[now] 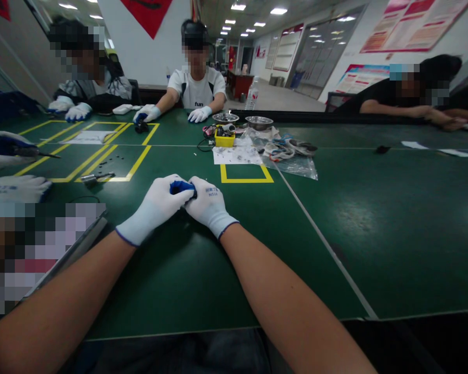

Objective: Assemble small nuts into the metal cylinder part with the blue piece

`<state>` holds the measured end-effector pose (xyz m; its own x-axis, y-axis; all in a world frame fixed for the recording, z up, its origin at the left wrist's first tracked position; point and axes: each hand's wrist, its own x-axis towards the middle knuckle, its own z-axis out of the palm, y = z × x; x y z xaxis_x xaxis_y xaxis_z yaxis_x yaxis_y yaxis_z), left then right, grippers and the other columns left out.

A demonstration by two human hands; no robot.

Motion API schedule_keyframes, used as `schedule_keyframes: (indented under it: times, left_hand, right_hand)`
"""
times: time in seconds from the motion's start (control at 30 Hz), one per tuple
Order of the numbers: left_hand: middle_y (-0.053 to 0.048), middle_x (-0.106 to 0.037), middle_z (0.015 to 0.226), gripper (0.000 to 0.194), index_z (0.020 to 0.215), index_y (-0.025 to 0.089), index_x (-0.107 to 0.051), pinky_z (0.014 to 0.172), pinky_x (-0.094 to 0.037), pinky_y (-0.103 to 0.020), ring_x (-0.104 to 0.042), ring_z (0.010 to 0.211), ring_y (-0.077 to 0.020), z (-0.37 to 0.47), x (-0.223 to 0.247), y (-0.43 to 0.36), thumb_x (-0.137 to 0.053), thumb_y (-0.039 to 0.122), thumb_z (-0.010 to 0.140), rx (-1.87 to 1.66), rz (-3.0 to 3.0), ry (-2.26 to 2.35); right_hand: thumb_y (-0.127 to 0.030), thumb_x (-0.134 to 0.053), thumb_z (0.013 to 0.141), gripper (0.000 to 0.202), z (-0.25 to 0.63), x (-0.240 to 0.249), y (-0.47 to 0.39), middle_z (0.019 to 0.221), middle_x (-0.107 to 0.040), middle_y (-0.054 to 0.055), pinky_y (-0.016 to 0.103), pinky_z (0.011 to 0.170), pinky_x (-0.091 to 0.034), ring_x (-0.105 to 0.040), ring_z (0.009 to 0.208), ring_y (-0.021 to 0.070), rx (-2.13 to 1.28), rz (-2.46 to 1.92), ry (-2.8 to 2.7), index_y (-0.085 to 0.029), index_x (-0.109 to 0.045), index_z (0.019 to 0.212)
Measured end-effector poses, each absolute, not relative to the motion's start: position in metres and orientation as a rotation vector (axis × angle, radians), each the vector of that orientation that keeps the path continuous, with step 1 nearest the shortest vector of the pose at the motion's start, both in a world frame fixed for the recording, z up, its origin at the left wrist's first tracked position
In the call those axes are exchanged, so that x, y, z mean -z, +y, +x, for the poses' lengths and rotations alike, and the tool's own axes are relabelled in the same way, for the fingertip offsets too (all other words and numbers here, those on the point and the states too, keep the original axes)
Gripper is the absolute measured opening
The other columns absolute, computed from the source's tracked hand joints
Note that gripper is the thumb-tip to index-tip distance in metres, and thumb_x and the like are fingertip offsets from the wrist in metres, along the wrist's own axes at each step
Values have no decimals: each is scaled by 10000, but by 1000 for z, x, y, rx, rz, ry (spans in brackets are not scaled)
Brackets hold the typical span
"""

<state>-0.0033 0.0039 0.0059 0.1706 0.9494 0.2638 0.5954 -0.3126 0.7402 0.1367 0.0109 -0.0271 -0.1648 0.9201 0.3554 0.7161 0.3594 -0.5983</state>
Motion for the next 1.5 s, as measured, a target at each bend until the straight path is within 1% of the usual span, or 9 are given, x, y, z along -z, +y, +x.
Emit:
schedule_keyframes:
  times: [0.23, 0.57, 0.73, 0.87, 1.0, 1.13, 1.37, 1.43, 1.5]
  left_hand:
    - [-53, -767, 907, 125, 896, 149, -748, 829, -529, -356, -697, 868, -222, 2, -3, 4, -726, 210, 789, -970, 1853, 1569]
    - [-71, -770, 942, 126, 908, 154, -755, 868, -524, -384, -704, 908, -245, 5, -2, 4, -740, 202, 792, -953, 1821, 1620]
    - [-34, -727, 867, 90, 831, 175, -698, 827, -504, -366, -672, 856, -224, 4, -4, 5, -742, 202, 757, -985, 1826, 1615]
    - [11, -668, 772, 149, 765, 186, -638, 758, -480, -333, -634, 788, -197, 1, -2, 10, -766, 213, 693, -1007, 1745, 1565]
    - [31, -636, 731, 186, 723, 193, -597, 738, -475, -319, -609, 756, -182, 1, 1, 14, -764, 220, 645, -1039, 1646, 1498]
    - [38, -610, 718, 197, 719, 203, -569, 736, -473, -322, -598, 754, -183, 2, 2, 14, -751, 223, 648, -1032, 1623, 1515]
    - [-21, -650, 918, 251, 880, 207, -579, 899, -526, -408, -636, 926, -234, 6, 6, 13, -761, 248, 712, -1007, 1655, 1622]
    - [-47, -674, 1013, 318, 976, 201, -586, 954, -538, -425, -655, 995, -244, 8, 7, 14, -770, 240, 720, -1030, 1598, 1588]
    - [-86, -687, 1134, 444, 1118, 184, -583, 1006, -542, -426, -669, 1076, -251, 9, 8, 15, -776, 211, 719, -1066, 1507, 1507]
  right_hand:
    - [-260, -606, 817, 47, 136, 28, 11, 858, -694, 33, 306, 656, -366, -613, 793, 230, -355, -1484, -1964, -247, -579, 853]
    - [-258, -612, 822, 53, 137, 32, 13, 859, -705, 34, 308, 652, -374, -609, 773, 223, -355, -1445, -1940, -245, -607, 874]
    - [-242, -615, 806, 55, 137, 34, 14, 843, -698, 28, 311, 663, -390, -619, 771, 222, -362, -1403, -1937, -245, -601, 859]
    - [-251, -618, 813, 54, 137, 34, 14, 883, -710, 40, 316, 678, -406, -634, 808, 232, -358, -1370, -1956, -242, -606, 865]
    - [-249, -614, 814, 54, 137, 35, 15, 884, -706, 43, 320, 703, -428, -648, 830, 235, -369, -1329, -1961, -239, -601, 866]
    - [-242, -609, 814, 51, 138, 36, 15, 865, -702, 40, 320, 711, -440, -654, 822, 231, -387, -1274, -1950, -237, -596, 863]
    - [-199, -599, 781, 77, 139, 36, 16, 862, -704, 45, 319, 747, -474, -650, 822, 223, -382, -1158, -1904, -227, -582, 851]
    - [-197, -595, 773, 80, 139, 36, 16, 850, -694, 43, 317, 743, -477, -649, 811, 220, -389, -1138, -1874, -225, -570, 844]
    - [-193, -587, 764, 83, 139, 36, 16, 833, -679, 36, 314, 734, -477, -642, 794, 213, -404, -1117, -1851, -229, -551, 830]
